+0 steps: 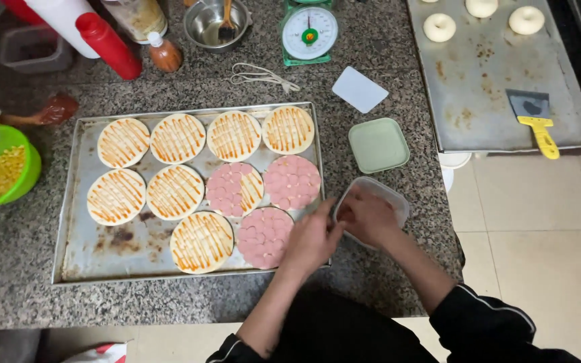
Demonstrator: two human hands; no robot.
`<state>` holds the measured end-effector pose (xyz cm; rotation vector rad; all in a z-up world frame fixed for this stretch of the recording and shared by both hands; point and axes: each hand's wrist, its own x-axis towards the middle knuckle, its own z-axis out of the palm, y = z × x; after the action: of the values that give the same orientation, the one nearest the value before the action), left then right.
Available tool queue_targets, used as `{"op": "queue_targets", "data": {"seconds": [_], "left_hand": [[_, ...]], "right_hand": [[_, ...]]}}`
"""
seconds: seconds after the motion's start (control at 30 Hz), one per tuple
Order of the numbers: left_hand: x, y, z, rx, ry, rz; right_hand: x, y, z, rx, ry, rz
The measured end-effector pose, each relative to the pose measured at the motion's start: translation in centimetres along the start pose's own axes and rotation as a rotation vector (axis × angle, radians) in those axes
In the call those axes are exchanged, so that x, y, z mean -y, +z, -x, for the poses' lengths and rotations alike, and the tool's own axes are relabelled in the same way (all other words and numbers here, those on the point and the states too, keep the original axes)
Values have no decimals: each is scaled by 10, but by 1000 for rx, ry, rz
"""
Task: The person places slices of processed meat onto small round dough bases arranged on a metal baking tray. The bases already have sauce and cheese applied. The person works methodically across the tray, covering each base with overlapping slices.
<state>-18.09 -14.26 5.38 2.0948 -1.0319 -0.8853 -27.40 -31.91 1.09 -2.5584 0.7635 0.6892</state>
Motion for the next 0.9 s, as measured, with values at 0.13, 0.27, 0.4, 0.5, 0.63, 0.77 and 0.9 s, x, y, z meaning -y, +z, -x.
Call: {"op": "queue_targets", "data": {"seconds": [0.13, 0.27, 0.4, 0.5, 0.63, 0.77, 0.9], "left_hand": [[-6, 8, 3, -69, 4, 68], [-5, 8, 4, -123, -9, 51], [7, 8, 8, -140, -63, 31], [13, 7, 5, -134, -64, -8], [1, -2, 7, -36, -20, -11], [-7, -21, 2, 36, 91, -16], [-3, -47, 5, 92, 76, -35]], "right_hand": [[-2, -10, 12, -6, -76, -19], [-2, -29, 28, -33, -99, -192], [-23, -18, 16, -84, -70, -201], [4, -47, 43, -140, -74, -181], [4, -24, 26, -16, -147, 149], [-22, 23, -15, -2, -170, 187], [-24, 19, -12, -29, -200, 208]]}}
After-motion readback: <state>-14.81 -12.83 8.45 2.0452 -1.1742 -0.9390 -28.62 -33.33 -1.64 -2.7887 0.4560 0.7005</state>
